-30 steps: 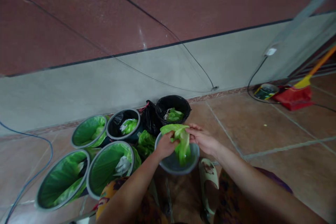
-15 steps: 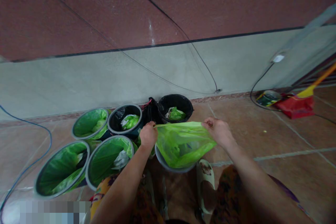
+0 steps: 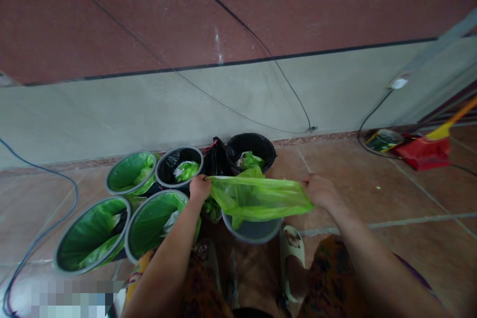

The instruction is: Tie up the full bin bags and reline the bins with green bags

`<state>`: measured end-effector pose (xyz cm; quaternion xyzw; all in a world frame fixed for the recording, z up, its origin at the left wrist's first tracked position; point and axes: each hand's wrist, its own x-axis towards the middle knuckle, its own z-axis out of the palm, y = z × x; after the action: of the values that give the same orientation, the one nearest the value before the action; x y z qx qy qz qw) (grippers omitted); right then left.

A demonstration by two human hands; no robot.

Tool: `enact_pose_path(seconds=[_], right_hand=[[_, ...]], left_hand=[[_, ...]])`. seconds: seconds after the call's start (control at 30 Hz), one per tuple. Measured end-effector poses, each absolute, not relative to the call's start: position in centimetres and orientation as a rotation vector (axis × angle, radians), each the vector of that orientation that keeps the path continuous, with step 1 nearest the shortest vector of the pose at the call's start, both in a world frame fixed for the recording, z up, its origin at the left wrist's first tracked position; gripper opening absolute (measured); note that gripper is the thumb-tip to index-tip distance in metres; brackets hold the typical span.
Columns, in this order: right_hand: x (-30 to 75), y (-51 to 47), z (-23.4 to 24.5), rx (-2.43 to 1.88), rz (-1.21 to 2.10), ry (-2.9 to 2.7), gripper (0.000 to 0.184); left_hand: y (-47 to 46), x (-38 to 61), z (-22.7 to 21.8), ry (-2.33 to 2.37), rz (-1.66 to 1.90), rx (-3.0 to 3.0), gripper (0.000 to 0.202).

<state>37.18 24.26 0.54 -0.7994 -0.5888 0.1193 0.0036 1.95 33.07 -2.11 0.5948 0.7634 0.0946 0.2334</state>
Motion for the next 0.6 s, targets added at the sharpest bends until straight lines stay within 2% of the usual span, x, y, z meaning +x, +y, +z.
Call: enact_pose_path(seconds=[0.07, 0.23, 0.3, 0.37, 0.53, 0.6], right_hand=[[37.3, 23.9, 0.4, -2.514, 0.517, -1.863, 0.025], [36.0, 22.4, 1.3, -2.41, 1.258, -1.805, 0.022], [35.5, 22.2, 1.6, -2.362, 1.459, -1.834, 0.019], [35.2, 22.4, 1.7, -2.336, 1.455, -1.912, 0.02], [33.9, 23.6, 0.0, -2.314, 0.896, -2.059, 0.033], [32.6, 23.5, -1.0, -2.215, 0.897, -2.098, 0.039]], left_hand=[[33.0, 1.6, -2.0, 2.15, 0.213, 1.695, 0.03], [32.3, 2.1, -1.7, 2.103, 0.118, 1.906, 0.034], [32.2, 2.3, -1.6, 2.073, 0.112, 1.928, 0.036], [32.2, 2.4, -1.5, 2.057, 0.109, 1.92, 0.036], [31.7, 2.7, -2.1, 1.848, 0.123, 1.903, 0.035], [31.4, 3.2, -2.8, 1.75, 0.157, 1.895, 0.036]])
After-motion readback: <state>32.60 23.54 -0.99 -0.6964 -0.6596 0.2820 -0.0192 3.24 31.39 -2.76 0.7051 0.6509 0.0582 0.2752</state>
